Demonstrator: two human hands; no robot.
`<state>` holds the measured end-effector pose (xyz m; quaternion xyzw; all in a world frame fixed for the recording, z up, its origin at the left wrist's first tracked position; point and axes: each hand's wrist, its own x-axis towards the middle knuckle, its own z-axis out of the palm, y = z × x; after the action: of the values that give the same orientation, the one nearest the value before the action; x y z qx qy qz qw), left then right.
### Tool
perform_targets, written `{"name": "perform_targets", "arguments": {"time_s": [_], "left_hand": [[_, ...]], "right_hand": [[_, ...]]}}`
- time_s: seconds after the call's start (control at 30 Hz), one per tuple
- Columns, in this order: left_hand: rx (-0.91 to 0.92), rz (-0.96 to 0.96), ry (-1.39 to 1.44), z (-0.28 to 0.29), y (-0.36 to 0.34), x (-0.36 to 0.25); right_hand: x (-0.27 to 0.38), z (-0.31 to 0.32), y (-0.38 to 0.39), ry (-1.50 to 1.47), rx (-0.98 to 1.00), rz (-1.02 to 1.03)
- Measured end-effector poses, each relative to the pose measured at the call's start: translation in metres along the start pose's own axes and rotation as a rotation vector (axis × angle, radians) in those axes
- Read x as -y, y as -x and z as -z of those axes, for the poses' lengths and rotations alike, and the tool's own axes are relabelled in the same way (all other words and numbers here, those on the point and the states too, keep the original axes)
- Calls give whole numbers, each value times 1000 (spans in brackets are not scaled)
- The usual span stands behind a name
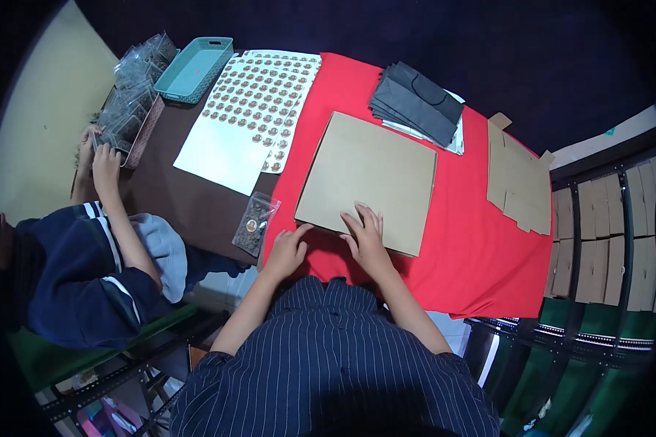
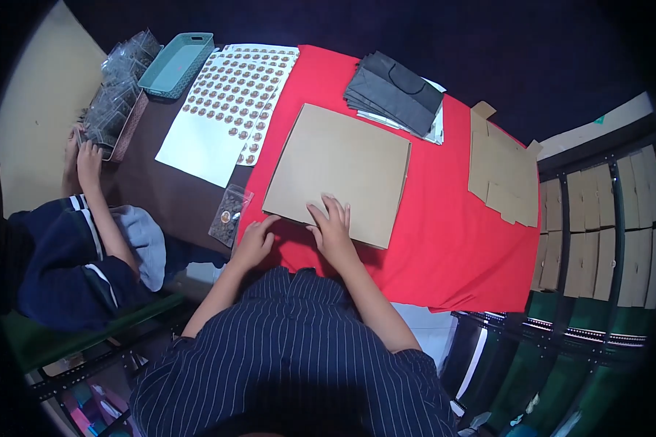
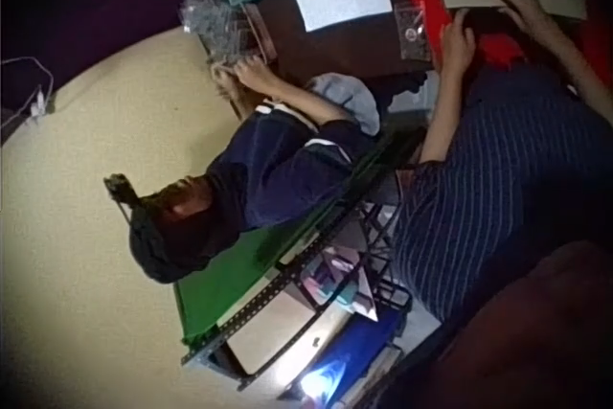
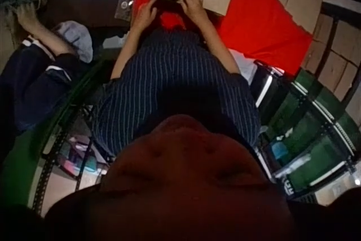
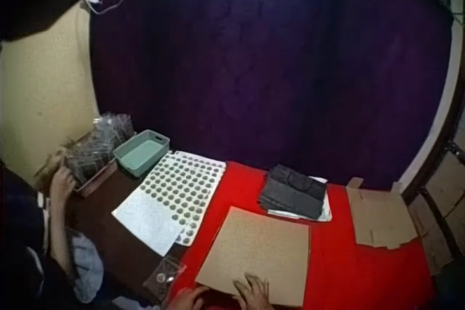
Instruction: Packing individual bags of food items into a cardboard box and sealing it.
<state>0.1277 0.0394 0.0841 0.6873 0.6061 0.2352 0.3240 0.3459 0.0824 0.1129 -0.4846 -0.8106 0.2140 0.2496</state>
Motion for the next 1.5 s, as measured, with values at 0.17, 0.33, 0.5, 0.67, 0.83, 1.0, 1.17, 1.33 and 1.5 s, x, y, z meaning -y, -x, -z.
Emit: {"name": "perform_targets", "arguments": {"time_s": [0.17,0.33,0.5,0.67,0.83,1.0,1.17,1.33,1.5], "left_hand": [[-41,-31,5,0,-2,0],[-23,46,157,-2,0,0],[-51,3,169,-1,-1,1],[59,130,201,10,-2,-13],[-160,-31,188,3,5,-13],[-323,-116,83,18,-1,-25],[-231,-328,71,11,-29,-39],[-228,-472,5,-5,-77,-50],[-118,-304,-370,-22,-86,-24]], "right_hand": [[0,3,-4,-17,5,-13],[3,6,-6,-43,-8,-33],[5,7,-7,-38,-14,-31],[3,-1,-7,15,-13,-31],[2,-8,-5,83,23,1],[14,-15,-2,290,120,-11],[15,-12,-7,419,255,22],[-8,-11,1,291,233,41],[-30,11,15,227,125,-82]]}}
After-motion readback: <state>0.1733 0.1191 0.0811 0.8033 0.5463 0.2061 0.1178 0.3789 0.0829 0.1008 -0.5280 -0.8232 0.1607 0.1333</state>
